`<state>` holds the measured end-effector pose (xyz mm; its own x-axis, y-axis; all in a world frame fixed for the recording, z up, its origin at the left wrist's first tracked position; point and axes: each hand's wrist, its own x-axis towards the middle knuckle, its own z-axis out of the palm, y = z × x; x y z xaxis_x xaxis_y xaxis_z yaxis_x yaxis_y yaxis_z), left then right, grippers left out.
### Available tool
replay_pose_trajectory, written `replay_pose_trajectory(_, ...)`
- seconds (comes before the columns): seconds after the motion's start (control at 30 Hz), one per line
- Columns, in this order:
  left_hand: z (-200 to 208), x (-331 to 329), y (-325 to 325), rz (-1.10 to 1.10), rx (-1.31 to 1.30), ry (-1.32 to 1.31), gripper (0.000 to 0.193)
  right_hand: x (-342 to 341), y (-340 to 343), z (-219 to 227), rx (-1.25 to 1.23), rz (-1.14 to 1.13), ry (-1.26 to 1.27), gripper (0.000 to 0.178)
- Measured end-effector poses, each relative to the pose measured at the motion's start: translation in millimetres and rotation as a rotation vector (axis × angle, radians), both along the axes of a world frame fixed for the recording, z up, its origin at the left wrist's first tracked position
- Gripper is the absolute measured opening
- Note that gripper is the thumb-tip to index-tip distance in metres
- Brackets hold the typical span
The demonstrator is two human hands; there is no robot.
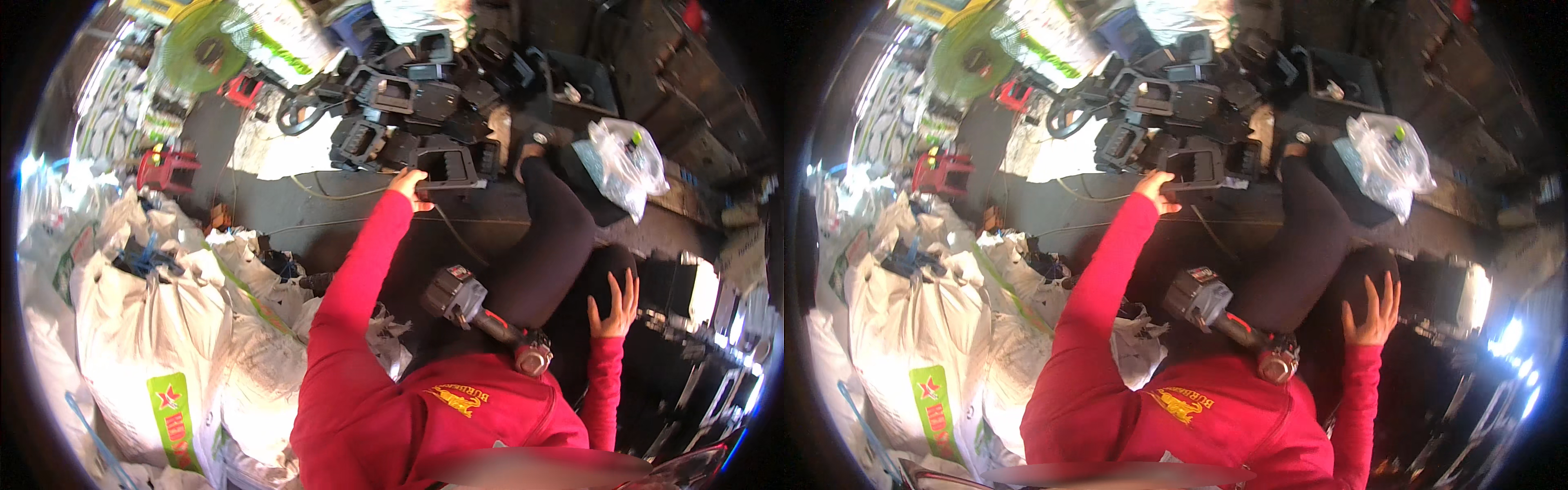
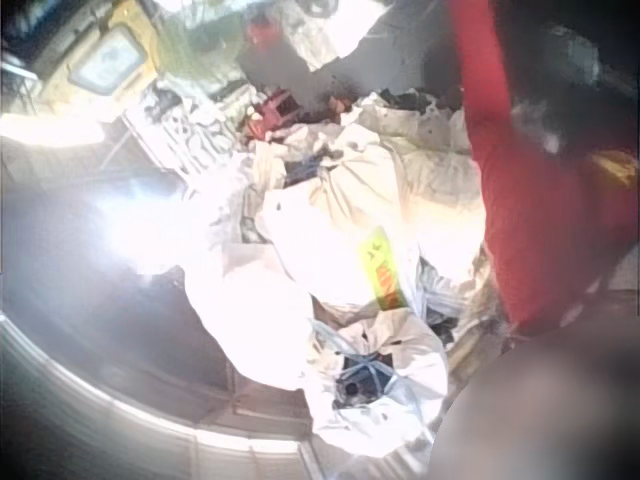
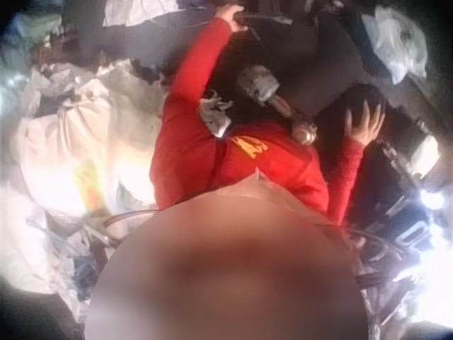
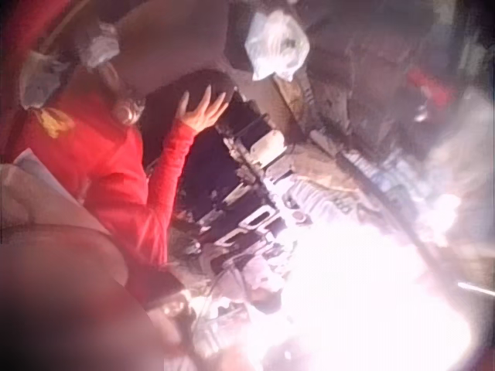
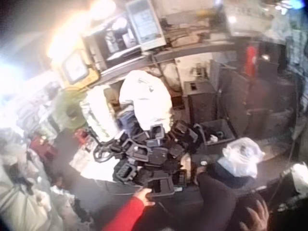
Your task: The person sits on the floor and assembles black plastic housings by inserting internal components and fastening them with a cordless drill. They handle multiple units one at a time, inserting parts and driving screws to secure the assemblies.
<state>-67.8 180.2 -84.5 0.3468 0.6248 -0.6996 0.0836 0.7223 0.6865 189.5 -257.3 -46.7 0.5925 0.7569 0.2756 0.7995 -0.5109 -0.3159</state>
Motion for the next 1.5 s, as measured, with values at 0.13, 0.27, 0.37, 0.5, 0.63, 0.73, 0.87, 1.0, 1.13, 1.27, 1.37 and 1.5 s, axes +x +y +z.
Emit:
replay_pose_trajectory(0.13, -54, 12, 50, 0.196, -0.016, 0.178, 0.04, 7, 7, 0, 0.017, 0.034, -0.006, 0.056)
replay_pose_trajectory(0.27, -81, 23, 98, 0.278, 0.006, 0.346, 0.038, 11, 13, -4, 0.008, 0.032, -0.008, 0.055)
replay_pose_trajectory(0.37, -89, 22, 134, 0.286, 0.028, 0.366, 0.035, 11, 13, -3, -0.071, -0.014, 0.038, 0.053)
replay_pose_trajectory(0.5, -67, 34, 188, 0.438, 0.129, 0.155, 0.05, 11, 16, 3, -0.075, -0.028, 0.061, 0.051)
replay_pose_trajectory(0.63, -24, 65, 216, 0.44, 0.333, 0.161, 0.091, 10, 31, 9, -0.004, -0.006, 0.067, 0.051)
replay_pose_trajectory(0.73, -22, 86, 164, 0.149, 0.387, 0.02, 0.091, 10, 37, 12, 0.012, 0.023, 0.083, 0.049)
replay_pose_trajectory(0.87, -31, 81, 48, -0.365, 0.292, -0.169, 0.061, 12, 25, 18, -0.004, -0.02, 0.069, 0.047)
replay_pose_trajectory(1.0, 2, 64, -57, -0.653, 0.205, -0.097, 0.057, 11, 9, 15, 0.041, -0.04, 0.063, 0.049)
replay_pose_trajectory(1.13, 65, 37, -107, -1.073, 0.384, -0.103, 0.058, 5, -9, 25, 0.052, -0.015, 0.199, 0.044)
replay_pose_trajectory(1.27, 83, 46, -148, -1.187, 0.585, -0.058, 0.059, 14, -67, 64, 0.228, -0.122, -0.068, 0.04)
replay_pose_trajectory(1.37, 84, 61, -178, -1.343, 1.009, -0.053, 0.051, 33, -129, 97, 0.244, -0.333, -0.209, 0.04)
replay_pose_trajectory(1.5, 85, 85, -193, -1.348, 1.227, 0.095, 0.044, 56, -215, 123, 0.181, -0.611, -0.422, 0.038)
